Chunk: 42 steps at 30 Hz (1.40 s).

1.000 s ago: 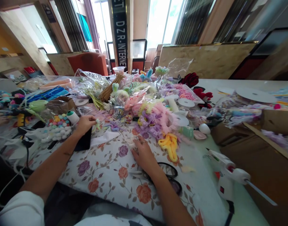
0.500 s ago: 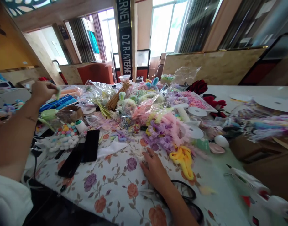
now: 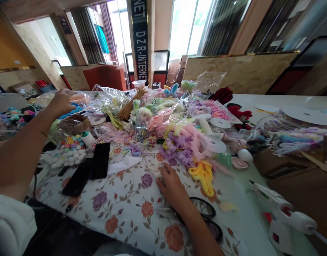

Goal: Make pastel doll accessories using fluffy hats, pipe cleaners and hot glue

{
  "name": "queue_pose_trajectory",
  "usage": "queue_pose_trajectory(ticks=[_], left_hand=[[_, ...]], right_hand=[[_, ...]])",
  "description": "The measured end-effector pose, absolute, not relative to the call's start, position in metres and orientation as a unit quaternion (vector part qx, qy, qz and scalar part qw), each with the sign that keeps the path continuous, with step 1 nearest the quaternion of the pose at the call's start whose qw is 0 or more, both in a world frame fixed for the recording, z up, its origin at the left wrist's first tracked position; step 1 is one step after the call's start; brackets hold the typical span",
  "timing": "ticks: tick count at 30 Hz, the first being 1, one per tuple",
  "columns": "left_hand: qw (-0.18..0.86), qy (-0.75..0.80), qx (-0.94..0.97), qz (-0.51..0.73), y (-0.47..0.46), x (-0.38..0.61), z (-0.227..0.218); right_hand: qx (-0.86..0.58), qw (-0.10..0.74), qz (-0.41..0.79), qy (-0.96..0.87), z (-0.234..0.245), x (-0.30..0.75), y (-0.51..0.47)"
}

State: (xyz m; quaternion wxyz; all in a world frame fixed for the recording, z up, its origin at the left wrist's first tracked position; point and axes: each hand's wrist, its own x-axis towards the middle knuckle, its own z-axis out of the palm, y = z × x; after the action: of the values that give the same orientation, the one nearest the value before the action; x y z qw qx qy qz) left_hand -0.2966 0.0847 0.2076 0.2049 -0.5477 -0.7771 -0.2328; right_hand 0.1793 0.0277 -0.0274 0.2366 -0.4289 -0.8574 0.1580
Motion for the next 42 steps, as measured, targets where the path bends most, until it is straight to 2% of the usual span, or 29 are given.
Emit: queue_pose_trajectory(ticks=[3, 7, 10, 13, 18, 25, 27, 30, 31, 33, 37, 42], left_hand=[[0.171, -0.724, -0.634, -0.211, 0.067, -0.235, 0.187], [-0.061, -0.672, -0.733, -0.091, 0.023, -0.146, 0.114], [-0.097, -0.667, -0.735, -0.074, -0.003, -0.108, 0.054], [-0.138, -0.665, -0.727, -0.1, -0.017, -0.091, 0.018], [-0.198, -0.591, -0.77, -0.135, -0.03, -0.07, 0.014], [-0.314, -0.556, -0.694, -0.333, -0.028, -0.075, 0.032], [-0.3, -0.566, -0.657, -0.397, -0.029, -0.092, 0.033], [-0.122, -0.638, -0.638, -0.413, -0.037, -0.12, 0.025], [-0.053, -0.659, -0.646, -0.381, -0.041, -0.126, 0.02], [0.017, -0.671, -0.686, -0.279, -0.046, -0.132, 0.009], [0.029, -0.645, -0.758, -0.095, -0.049, -0.121, -0.005], [0.105, -0.693, -0.712, -0.024, -0.043, -0.112, 0.013]], right_hand=[[-0.429, 0.241, 0.161, -0.855, -0.029, 0.179, 0.027], [-0.431, 0.256, 0.166, -0.849, -0.03, 0.177, 0.026], [-0.432, 0.259, 0.168, -0.847, -0.029, 0.178, 0.025], [-0.436, 0.262, 0.172, -0.844, -0.029, 0.179, 0.025], [-0.434, 0.278, 0.178, -0.838, -0.033, 0.179, 0.028], [-0.452, 0.265, 0.186, -0.831, -0.03, 0.178, 0.027], [-0.452, 0.269, 0.189, -0.829, -0.029, 0.179, 0.026], [-0.453, 0.272, 0.191, -0.828, -0.028, 0.178, 0.025], [-0.453, 0.269, 0.191, -0.828, -0.028, 0.178, 0.025], [-0.454, 0.259, 0.192, -0.831, -0.027, 0.176, 0.024], [-0.451, 0.25, 0.2, -0.833, -0.023, 0.176, 0.023], [-0.453, 0.255, 0.199, -0.831, -0.022, 0.177, 0.022]])
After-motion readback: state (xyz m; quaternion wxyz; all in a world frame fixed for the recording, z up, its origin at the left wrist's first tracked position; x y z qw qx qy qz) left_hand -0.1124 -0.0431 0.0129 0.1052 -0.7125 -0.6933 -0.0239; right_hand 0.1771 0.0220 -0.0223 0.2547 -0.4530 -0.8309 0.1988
